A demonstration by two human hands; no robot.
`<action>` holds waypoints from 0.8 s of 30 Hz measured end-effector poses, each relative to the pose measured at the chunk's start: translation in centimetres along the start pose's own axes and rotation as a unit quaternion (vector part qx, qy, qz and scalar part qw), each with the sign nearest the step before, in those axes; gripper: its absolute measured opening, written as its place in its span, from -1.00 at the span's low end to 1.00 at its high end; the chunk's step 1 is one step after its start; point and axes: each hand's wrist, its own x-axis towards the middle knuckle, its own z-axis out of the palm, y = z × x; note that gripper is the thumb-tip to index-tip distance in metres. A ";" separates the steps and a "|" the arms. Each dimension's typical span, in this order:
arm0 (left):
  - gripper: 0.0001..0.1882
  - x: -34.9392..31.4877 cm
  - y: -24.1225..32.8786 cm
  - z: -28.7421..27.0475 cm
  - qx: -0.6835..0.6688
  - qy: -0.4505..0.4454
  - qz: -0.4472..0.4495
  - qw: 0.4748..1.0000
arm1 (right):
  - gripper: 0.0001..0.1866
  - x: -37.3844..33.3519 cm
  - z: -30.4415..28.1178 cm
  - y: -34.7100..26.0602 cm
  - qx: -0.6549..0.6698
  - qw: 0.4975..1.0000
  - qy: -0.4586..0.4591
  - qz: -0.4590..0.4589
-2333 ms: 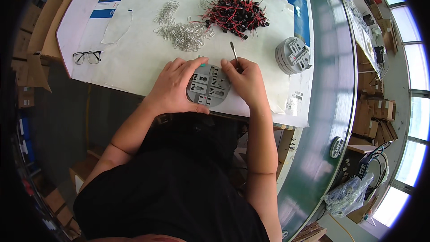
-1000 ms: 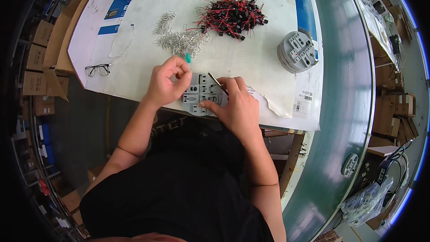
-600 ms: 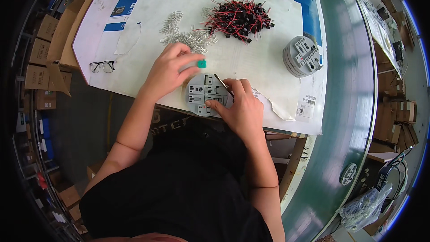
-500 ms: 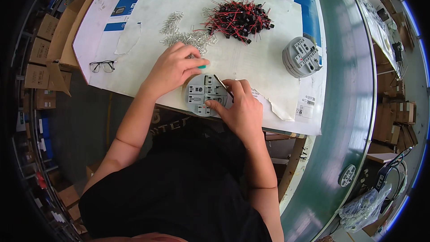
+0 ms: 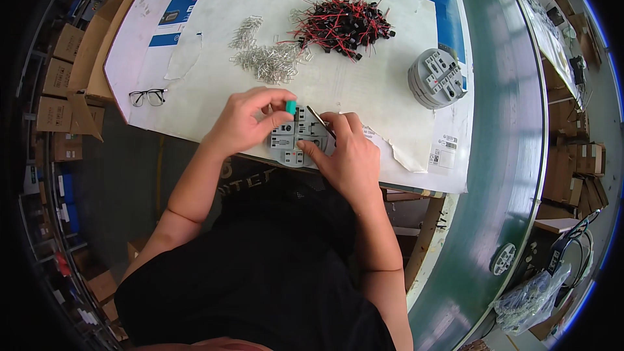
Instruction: Assembling electronic components by inserting wires into a circular plastic base and connecting them to a green terminal block.
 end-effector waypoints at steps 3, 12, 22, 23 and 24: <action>-0.70 -0.2 0.0 1.2 0.004 0.011 -0.009 1.000 | -0.38 0.0 0.0 0.1 -0.005 1.000 0.010 -0.009; -0.74 0.1 -0.4 2.5 0.102 0.017 0.037 0.994 | -0.41 -0.1 -0.2 -0.2 -0.004 1.000 0.002 0.003; -0.37 -1.8 0.7 2.6 0.183 0.032 0.059 0.981 | -0.76 10.3 -4.6 3.4 -0.058 0.994 0.084 -0.038; -0.25 -1.9 1.4 2.4 0.193 0.034 0.070 0.978 | -0.76 11.8 -4.4 4.0 -0.064 0.993 0.088 -0.038; -0.13 -2.0 1.8 2.3 0.202 0.036 0.081 0.975 | -0.77 13.0 -4.1 4.6 -0.098 0.992 0.068 -0.046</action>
